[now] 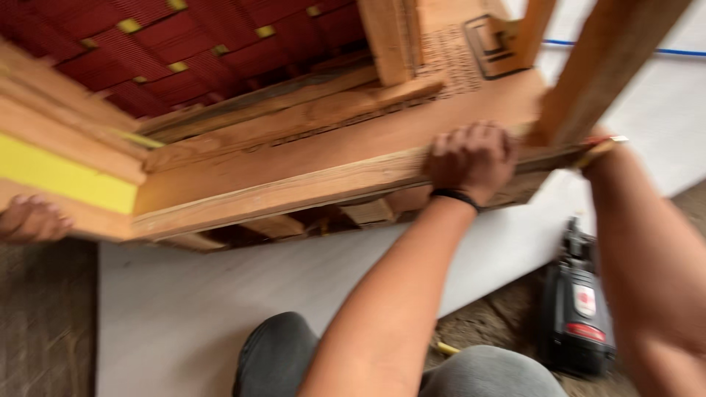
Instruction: The person sits on the floor holding a wooden trim strip against the edge of a wooden furniture frame with red woven webbing, aligning it, and fastens it using a pneumatic nail gun. They reposition the strip along the frame edge and continue nailing, then stand up and set the nail gun down on a workbench.
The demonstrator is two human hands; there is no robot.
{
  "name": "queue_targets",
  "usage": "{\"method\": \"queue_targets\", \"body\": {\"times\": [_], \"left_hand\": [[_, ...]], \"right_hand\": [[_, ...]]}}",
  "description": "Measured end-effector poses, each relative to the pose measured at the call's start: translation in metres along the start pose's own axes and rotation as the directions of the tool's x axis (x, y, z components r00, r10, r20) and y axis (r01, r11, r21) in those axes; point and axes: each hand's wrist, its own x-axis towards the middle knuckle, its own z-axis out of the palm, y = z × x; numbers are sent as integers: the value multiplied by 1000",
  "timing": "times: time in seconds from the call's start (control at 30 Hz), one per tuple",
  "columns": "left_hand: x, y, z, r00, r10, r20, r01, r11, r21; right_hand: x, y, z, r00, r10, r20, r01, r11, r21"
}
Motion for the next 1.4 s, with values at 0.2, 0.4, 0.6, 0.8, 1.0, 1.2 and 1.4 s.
{"method": "queue_targets", "body": {"times": [0.2, 0.4, 0.6, 0.8, 1.0, 1.2, 1.4], "left_hand": [[2, 0, -6, 1000, -15, 21, 14, 999, 30], [4, 1, -3, 1000, -6, -2, 6, 999, 36], [2, 4, -5, 1000, -7, 13, 7, 1000, 19], [9, 17, -17, 997, -38, 67, 36, 999, 36], [11, 16, -16, 1000, 2, -3, -2, 999, 43], [9, 18, -17, 999, 44, 20, -45, 997, 59], [13, 17, -19, 998, 60, -19, -58, 993, 107]], "right_hand": [[-1, -21, 25, 986, -148, -78, 158, 977, 141], [-16, -27, 39, 996, -46, 75, 27, 971, 236], [-18, -23, 32, 999, -40, 23, 35, 980, 195], [-29, -30, 29, 995, 95, 3, -94, 976, 196], [-34, -43, 43, 999, -25, -42, 30, 992, 120], [-34, -45, 51, 992, -62, 107, 27, 953, 302], [-15, -40, 41, 966, -148, 213, 35, 889, 457]]}}
